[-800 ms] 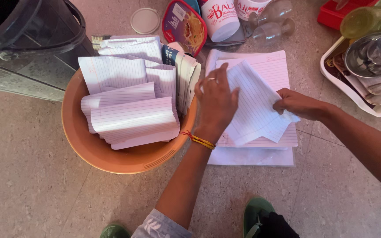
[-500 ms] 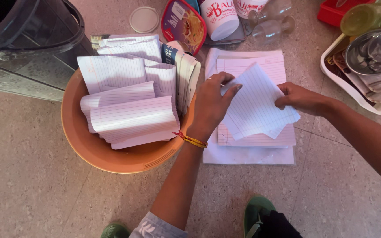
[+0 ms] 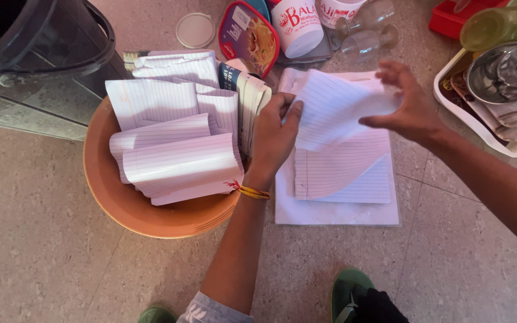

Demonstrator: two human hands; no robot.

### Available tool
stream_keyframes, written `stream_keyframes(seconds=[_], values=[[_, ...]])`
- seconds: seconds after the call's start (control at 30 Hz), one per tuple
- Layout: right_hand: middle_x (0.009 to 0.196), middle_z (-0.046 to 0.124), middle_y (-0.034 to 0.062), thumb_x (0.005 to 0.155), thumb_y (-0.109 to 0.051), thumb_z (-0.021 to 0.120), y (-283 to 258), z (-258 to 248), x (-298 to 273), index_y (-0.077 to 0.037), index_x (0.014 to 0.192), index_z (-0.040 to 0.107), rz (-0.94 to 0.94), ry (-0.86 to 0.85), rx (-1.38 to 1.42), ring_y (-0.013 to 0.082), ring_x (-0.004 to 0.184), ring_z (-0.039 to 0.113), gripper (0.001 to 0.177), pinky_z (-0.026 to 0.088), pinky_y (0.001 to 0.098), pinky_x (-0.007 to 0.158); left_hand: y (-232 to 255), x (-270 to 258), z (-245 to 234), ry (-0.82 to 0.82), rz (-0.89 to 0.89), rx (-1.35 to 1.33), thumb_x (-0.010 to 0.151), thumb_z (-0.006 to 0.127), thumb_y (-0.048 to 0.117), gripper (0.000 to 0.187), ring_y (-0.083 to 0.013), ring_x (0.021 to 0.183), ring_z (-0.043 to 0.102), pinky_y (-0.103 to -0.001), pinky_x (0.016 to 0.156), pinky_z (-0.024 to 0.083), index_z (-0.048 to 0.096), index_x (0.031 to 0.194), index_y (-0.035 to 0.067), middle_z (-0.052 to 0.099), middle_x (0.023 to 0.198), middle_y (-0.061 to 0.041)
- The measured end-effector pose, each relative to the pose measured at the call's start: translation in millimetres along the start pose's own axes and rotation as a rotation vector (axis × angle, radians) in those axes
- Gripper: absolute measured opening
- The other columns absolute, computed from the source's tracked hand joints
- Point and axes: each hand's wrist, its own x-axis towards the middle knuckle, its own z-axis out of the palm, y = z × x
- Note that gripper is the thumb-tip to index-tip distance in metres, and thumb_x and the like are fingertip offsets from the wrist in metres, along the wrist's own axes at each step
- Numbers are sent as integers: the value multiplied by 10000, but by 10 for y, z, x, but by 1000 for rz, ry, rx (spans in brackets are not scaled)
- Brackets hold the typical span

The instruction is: The person sorts a pile of paper and plastic items on the floor. They pick up sheets of lined paper and newspapers, placing them into an orange bucket. They also handle plastic containers, bottles, and metal cups, moving them into the bucket or a nearby tray.

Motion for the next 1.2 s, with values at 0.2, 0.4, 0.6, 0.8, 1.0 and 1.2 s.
stream_keyframes(seconds=[0.2, 0.4, 0.6, 0.8, 1.0, 1.2], values=[[1486, 416, 256, 739, -276, 874, 279, 60, 159, -117, 1595, 204, 235, 72, 314, 407, 1377, 446, 1098, 404, 564, 1136, -151, 47, -28, 20, -58, -99, 1035, 587, 159, 226, -81, 696, 588, -262, 609, 471, 591, 1146, -38, 716, 825, -79], [1364, 539, 207, 845, -159, 698, 545, 92, 257, -118, 1611, 226, 365, -44, 724, 322, 1208, 597, 900, 481, 520, 1046, -292, 22, -15, -65, -77, -219, 1052, 572, 137, 224, -71, 745, 549, -243, 654, 456, 597, 1185, -43, 681, 883, -68], [1398, 597, 217, 800, 51, 614, 397, 34, 232, -277, 1660, 170, 273, -10, 664, 284, 1185, 622, 1022, 522, 500, 1035, -294, 26, -69, -82, 37, -323, 959, 698, 79, 302, -150, 1118, 664, -266, 977, 529, 574, 1198, -58, 695, 1162, -129], [1436, 553, 175, 795, 104, 627, -13, -100, 76, -328, 1649, -13, 172, -55, 569, 300, 1309, 576, 1152, 499, 530, 1077, -120, 28, -97, -3, -3, -161, 907, 773, 130, 460, -201, 1125, 689, -298, 1004, 547, 568, 1290, -23, 700, 1191, -149], [1384, 637, 175, 779, 58, 744, 59, -129, 59, -2, 1506, 514, -18, -117, 449, 253, 1208, 647, 765, 521, 445, 1119, 219, -67, -179, 228, 301, 350, 752, 847, 65, 263, -413, 1276, 487, -458, 1089, 371, 731, 984, 19, 501, 1394, -276], [1186, 703, 140, 819, 27, 753, 323, -195, 136, -11, 1251, 635, 61, -91, 468, 219, 1129, 696, 450, 534, 419, 1103, 191, 51, -319, 18, 500, 293, 832, 849, 100, 202, -351, 1384, 538, -439, 1227, 353, 713, 976, 61, 727, 1308, -106]])
